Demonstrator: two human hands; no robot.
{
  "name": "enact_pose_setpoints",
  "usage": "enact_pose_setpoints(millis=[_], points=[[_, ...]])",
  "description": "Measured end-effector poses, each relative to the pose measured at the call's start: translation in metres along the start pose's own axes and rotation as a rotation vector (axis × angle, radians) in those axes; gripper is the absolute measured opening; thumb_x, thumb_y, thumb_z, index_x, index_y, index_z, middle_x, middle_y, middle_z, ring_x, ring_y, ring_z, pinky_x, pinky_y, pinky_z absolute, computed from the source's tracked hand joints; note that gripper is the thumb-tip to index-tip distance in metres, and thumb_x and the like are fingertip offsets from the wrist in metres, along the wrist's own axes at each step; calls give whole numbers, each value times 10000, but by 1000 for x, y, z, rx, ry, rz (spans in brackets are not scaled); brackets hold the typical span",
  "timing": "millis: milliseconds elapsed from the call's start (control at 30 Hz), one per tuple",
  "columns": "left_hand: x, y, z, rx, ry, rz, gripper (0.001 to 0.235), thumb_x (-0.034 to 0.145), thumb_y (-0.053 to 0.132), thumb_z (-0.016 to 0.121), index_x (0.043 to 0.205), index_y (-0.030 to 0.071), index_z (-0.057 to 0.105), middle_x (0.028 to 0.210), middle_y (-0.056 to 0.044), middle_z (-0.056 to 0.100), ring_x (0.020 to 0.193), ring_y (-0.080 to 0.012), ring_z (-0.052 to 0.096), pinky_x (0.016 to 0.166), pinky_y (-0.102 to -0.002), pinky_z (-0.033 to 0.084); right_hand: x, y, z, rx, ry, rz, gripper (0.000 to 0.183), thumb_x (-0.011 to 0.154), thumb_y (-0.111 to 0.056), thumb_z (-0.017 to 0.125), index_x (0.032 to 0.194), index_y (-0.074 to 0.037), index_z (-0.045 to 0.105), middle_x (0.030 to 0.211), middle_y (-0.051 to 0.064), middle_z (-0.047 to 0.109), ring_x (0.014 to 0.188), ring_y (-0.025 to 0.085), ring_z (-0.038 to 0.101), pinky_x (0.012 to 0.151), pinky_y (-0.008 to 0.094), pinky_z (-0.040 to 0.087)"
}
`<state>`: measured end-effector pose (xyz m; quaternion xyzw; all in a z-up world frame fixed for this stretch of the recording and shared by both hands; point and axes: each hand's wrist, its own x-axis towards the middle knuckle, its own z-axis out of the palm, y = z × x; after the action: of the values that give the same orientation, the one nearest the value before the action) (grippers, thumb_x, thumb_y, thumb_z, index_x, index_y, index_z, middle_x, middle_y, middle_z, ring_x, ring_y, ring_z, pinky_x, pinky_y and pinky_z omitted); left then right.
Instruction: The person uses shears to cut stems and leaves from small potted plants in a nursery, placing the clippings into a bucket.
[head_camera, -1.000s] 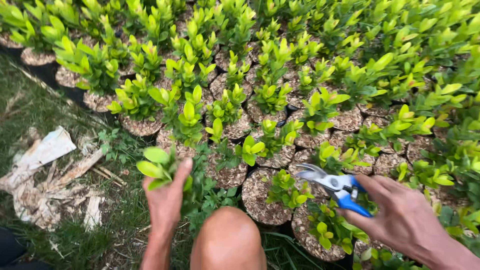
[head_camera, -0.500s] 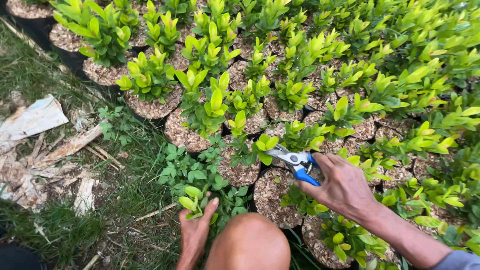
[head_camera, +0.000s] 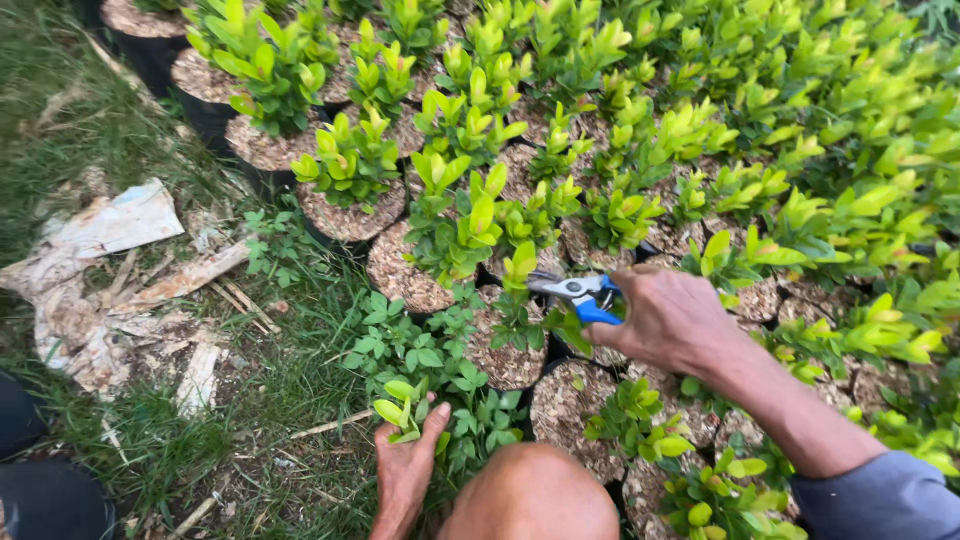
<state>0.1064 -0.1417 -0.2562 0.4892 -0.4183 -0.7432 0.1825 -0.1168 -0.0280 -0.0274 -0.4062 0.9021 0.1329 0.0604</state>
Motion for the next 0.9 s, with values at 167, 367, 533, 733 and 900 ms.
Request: enact_pose_setpoints(millis=[167, 367, 533, 733, 900], points=[[18, -3, -6, -113, 84, 55, 343, 683, 218, 809, 918, -16, 722, 847, -144, 715, 849, -240, 682, 790, -380, 563, 15, -18, 26, 31, 92, -105, 456, 782, -580, 612, 945, -156, 568, 683, 19, 579, 421, 149, 450, 395, 352, 361], [41, 56, 1, 26, 56, 607, 257, 785, 179, 771, 905, 60, 578, 794, -49, 497, 664, -156, 467, 580, -297, 433, 0, -12, 10, 115, 370, -105, 514, 768, -599, 652, 1036, -161, 630, 701, 37, 664, 470, 186, 584, 426, 366, 508], [55, 148, 54, 223, -269, 1286, 556, 791, -161, 656, 1296, 34, 529, 1360, -214, 537, 1345, -415, 450, 926, -411, 621, -31, -29, -1, 211, 122, 94, 454, 729, -605, 638, 998, -240, 626, 612, -9, 625, 489, 194, 591, 495, 386, 513], [83, 168, 65, 357, -382, 1208, 620, 805, 12, 771, 1355, 84, 493, 1276, -163, 622, 1042, -237, 702, 773, -281, 653, -41, -24, 28, 43, 131, 4, 438, 675, -581, 623, 907, -213, 570, 808, -6, 654, 804, 276, 665, 614, 479, 519], [100, 154, 27, -100, -147, 852, 262, 811, 56, 734, 1065, 84, 675, 1381, -100, 554, 1243, -262, 577, 950, -458, 599, -28, -26, 25, -20, 223, -16, 501, 708, -626, 619, 913, -173, 561, 814, 42, 642, 824, 296, 656, 645, 482, 537]])
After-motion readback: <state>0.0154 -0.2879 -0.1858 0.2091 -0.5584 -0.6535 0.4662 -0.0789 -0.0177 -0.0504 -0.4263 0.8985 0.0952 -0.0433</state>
